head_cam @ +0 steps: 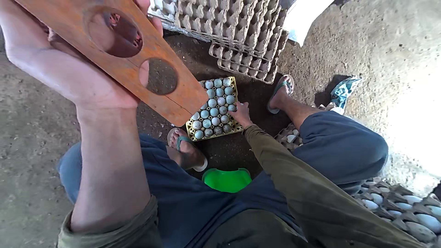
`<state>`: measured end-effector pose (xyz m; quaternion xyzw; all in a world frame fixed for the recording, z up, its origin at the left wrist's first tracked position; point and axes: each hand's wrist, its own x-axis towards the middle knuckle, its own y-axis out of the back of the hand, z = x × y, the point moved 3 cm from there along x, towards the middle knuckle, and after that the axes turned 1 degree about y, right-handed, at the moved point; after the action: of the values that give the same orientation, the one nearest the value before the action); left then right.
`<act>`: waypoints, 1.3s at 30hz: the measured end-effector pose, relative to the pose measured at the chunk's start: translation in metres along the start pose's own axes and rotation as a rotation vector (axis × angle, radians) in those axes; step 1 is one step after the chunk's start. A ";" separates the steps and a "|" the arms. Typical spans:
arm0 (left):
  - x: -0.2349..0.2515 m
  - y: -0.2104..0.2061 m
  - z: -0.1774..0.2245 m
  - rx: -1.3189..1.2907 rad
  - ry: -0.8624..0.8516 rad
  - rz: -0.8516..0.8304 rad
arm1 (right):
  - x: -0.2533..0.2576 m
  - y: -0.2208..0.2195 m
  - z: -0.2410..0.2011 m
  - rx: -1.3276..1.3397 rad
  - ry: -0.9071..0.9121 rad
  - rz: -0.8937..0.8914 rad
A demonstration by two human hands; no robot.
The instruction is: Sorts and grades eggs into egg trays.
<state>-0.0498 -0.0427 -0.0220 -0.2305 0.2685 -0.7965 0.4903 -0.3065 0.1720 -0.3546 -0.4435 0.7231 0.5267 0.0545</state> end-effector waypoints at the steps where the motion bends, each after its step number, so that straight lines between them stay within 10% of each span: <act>1: 0.002 0.000 -0.001 0.001 0.002 -0.039 | -0.003 0.002 0.003 0.028 -0.004 0.005; 9: 0.005 -0.008 -0.004 -0.196 0.001 -0.109 | -0.079 0.061 -0.031 1.184 -0.191 -0.125; 19: -0.015 -0.025 -0.008 -0.039 0.004 -0.242 | -0.226 0.154 -0.082 2.021 0.523 -0.871; 28: -0.090 -0.108 -0.070 0.330 0.360 -0.349 | -0.300 0.234 -0.061 0.777 0.990 0.686; 39: -0.161 -0.164 -0.129 0.047 0.701 -0.527 | -0.326 0.244 -0.068 0.368 1.018 1.006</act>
<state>-0.1726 0.1902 -0.0289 0.0044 0.3323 -0.9304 0.1548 -0.2543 0.3196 0.0274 -0.2315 0.8515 0.0870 -0.4624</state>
